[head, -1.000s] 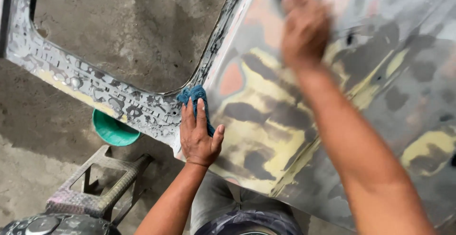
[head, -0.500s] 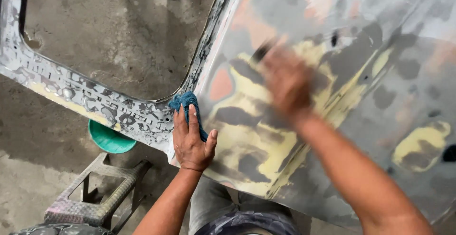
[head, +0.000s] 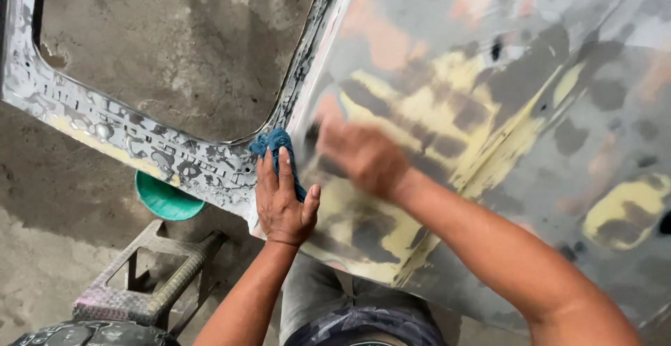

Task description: The recorder is wet-sanding a car body panel using a sanding block and a cloth, frequently rinsing the tools in a bucket of water.

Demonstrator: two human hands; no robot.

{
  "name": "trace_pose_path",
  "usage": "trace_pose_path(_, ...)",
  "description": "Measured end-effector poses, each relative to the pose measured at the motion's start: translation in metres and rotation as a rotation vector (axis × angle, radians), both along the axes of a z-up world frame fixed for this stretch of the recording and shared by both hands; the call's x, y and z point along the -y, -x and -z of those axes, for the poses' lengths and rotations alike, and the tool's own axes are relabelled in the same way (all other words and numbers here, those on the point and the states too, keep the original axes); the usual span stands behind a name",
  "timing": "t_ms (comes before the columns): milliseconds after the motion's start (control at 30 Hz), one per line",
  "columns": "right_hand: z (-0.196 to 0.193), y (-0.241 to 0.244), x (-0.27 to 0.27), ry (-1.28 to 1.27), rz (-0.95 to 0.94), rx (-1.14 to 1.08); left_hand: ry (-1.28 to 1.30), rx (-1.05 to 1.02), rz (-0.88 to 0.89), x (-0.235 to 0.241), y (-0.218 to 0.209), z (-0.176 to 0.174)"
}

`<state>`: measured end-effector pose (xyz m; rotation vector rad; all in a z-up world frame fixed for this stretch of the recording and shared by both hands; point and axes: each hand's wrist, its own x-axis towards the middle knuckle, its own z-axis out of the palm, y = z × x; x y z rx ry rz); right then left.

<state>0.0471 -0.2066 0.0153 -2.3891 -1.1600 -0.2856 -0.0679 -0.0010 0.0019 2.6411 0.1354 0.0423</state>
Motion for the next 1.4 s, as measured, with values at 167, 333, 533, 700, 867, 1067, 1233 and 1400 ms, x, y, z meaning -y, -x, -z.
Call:
trace_pose_path(167, 0.018, -0.069, 0.034, 0.069, 0.149, 0.08, 0.017, 0.008, -0.003, 0.0, 0.0, -0.002)
trace_pose_path(333, 0.016, -0.057, 0.007, -0.005, 0.606, 0.087, 0.024, 0.009, -0.004, 0.0, 0.003, 0.0)
trace_pose_path(533, -0.003, 0.014, 0.046, -0.021, -0.122, -0.075, 0.028, 0.016, 0.008, 0.0, 0.004, 0.0)
trace_pose_path(700, -0.019, -0.048, 0.154, -0.022, 0.898, 0.041, 0.015, -0.003, 0.0, 0.003, 0.002, -0.005)
trace_pose_path(867, -0.016, 0.064, 0.078, -0.153, 0.554, -0.264, -0.032, -0.009, 0.007, 0.001, 0.004, 0.001)
trace_pose_path(1067, 0.017, 0.061, 0.153, -0.003, 0.316, -0.108, -0.031, 0.0, 0.017, 0.0, 0.003, 0.001)
trace_pose_path(1233, 0.013, 0.055, 0.172, 0.02, 0.908, -0.004, -0.035, 0.033, 0.045, 0.003, 0.001, 0.004)
trace_pose_path(1400, 0.014, 0.176, 0.087, 0.018, 0.172, -0.083, -0.052, 0.039, 0.055, -0.001, 0.006, 0.007)
